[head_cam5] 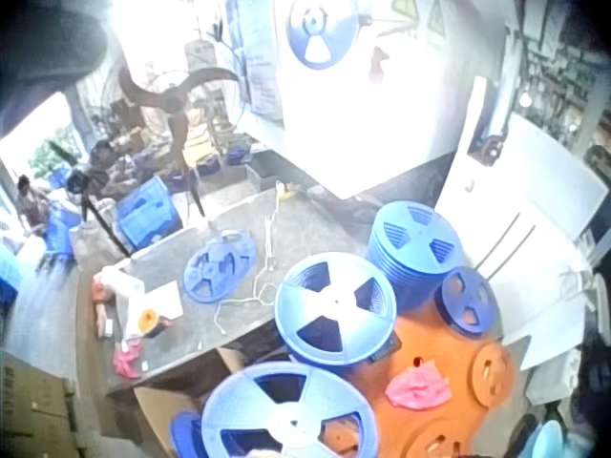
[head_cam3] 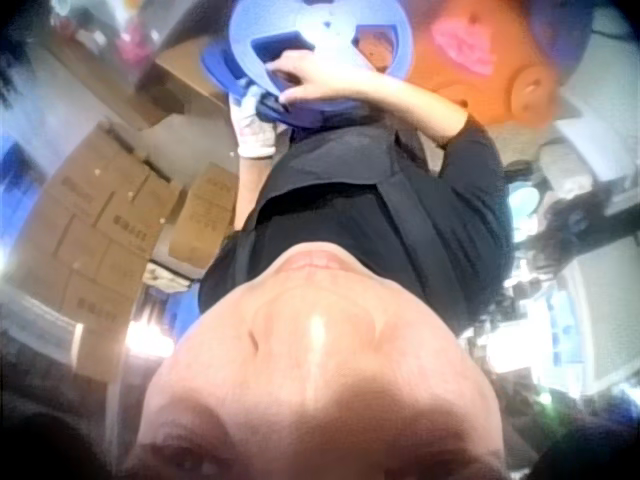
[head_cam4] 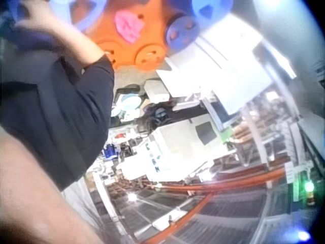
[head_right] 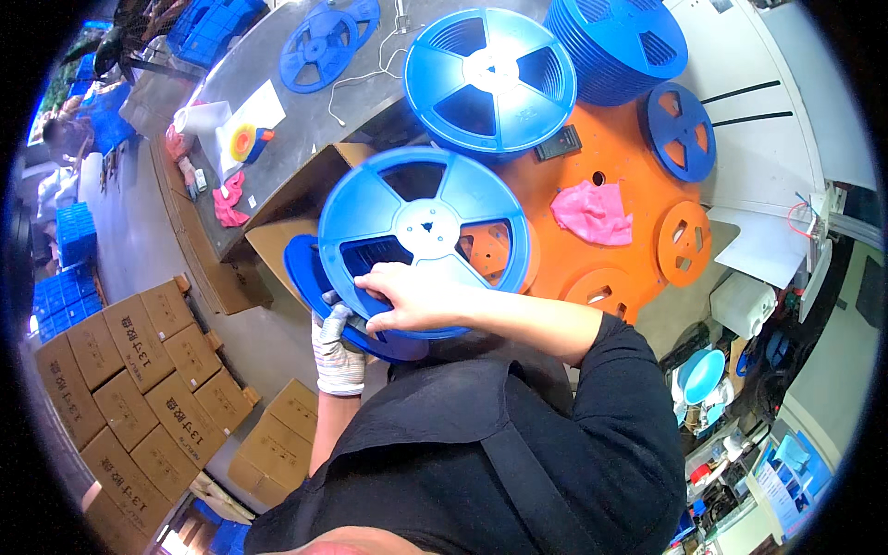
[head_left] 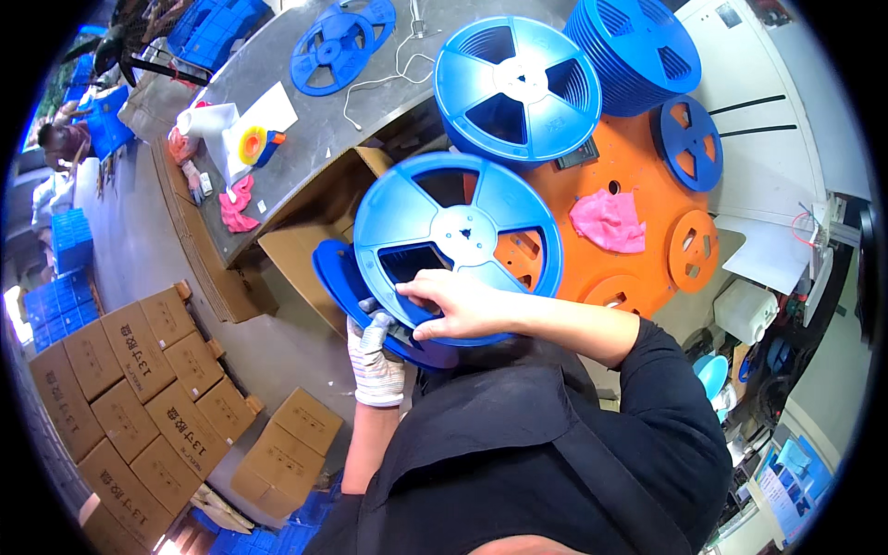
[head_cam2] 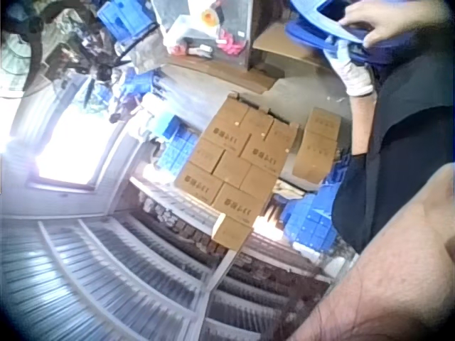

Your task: The person picks up blue plastic spools from a table and stacks them into a cardboard box. They then place the stack of spools into a large yellow sack. The person repeats this process, handling the spools one by one or in small groups, and placing them into the sack.

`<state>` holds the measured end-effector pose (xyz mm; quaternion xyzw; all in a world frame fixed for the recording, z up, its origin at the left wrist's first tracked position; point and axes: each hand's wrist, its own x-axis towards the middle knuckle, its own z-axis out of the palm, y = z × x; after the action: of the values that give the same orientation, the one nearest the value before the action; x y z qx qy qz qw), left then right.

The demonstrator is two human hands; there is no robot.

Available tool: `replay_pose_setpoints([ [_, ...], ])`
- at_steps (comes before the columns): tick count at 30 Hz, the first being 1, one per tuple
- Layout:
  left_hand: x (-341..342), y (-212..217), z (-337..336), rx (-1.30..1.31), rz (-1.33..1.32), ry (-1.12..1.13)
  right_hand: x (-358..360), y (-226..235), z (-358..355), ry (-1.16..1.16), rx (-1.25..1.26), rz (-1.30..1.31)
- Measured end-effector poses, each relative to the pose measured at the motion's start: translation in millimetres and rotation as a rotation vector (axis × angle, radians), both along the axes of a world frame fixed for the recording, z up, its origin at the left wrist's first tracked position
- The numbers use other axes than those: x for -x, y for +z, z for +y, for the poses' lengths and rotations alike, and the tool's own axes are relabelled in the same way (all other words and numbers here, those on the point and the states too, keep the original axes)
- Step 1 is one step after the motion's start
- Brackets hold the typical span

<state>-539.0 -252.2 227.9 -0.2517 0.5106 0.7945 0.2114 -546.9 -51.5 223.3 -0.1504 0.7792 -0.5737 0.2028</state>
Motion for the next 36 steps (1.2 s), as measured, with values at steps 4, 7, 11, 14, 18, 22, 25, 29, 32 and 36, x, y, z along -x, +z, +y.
replay_pose_setpoints([
  [4,-3.1,7.1,-4.7,-0.087,0.019,0.25,-4.5,9.9,-17.1,-0.205,0.17,-0.166],
  [7,1.5,18.3,-9.7,-0.051,-0.018,0.019,-14.0,-1.8,-35.0,-0.24,0.415,-0.237],
  [11,5.1,18.0,-9.0,0.102,-0.059,-0.06,-11.3,-6.9,-31.2,-0.082,0.175,0.233],
  [14,-4.7,11.6,-8.7,-0.087,-0.002,-0.065,38.7,-29.8,21.0,-0.121,0.043,0.337],
  [18,-2.6,24.6,0.0,-0.395,-0.067,0.011,97.2,-109.2,115.1,-0.768,-0.873,0.415],
  [22,-2.2,12.1,4.2,-0.572,-0.118,0.049,90.0,-150.9,136.9,-0.63,-0.982,0.389],
  [25,-3.7,11.5,11.1,-0.513,-0.167,0.064,73.5,-108.2,109.9,-0.662,-0.844,0.326],
  [29,-5.4,0.2,24.6,-0.435,-0.065,-0.047,18.9,-15.9,39.7,-0.569,-0.463,0.338],
  [32,-2.6,2.1,33.2,-0.296,-0.194,0.01,-18.2,15.6,-9.7,-0.307,-0.215,0.202],
  [36,2.1,4.9,24.5,-0.133,-0.059,0.059,-8.0,-6.2,8.3,-0.11,0.06,0.355],
])
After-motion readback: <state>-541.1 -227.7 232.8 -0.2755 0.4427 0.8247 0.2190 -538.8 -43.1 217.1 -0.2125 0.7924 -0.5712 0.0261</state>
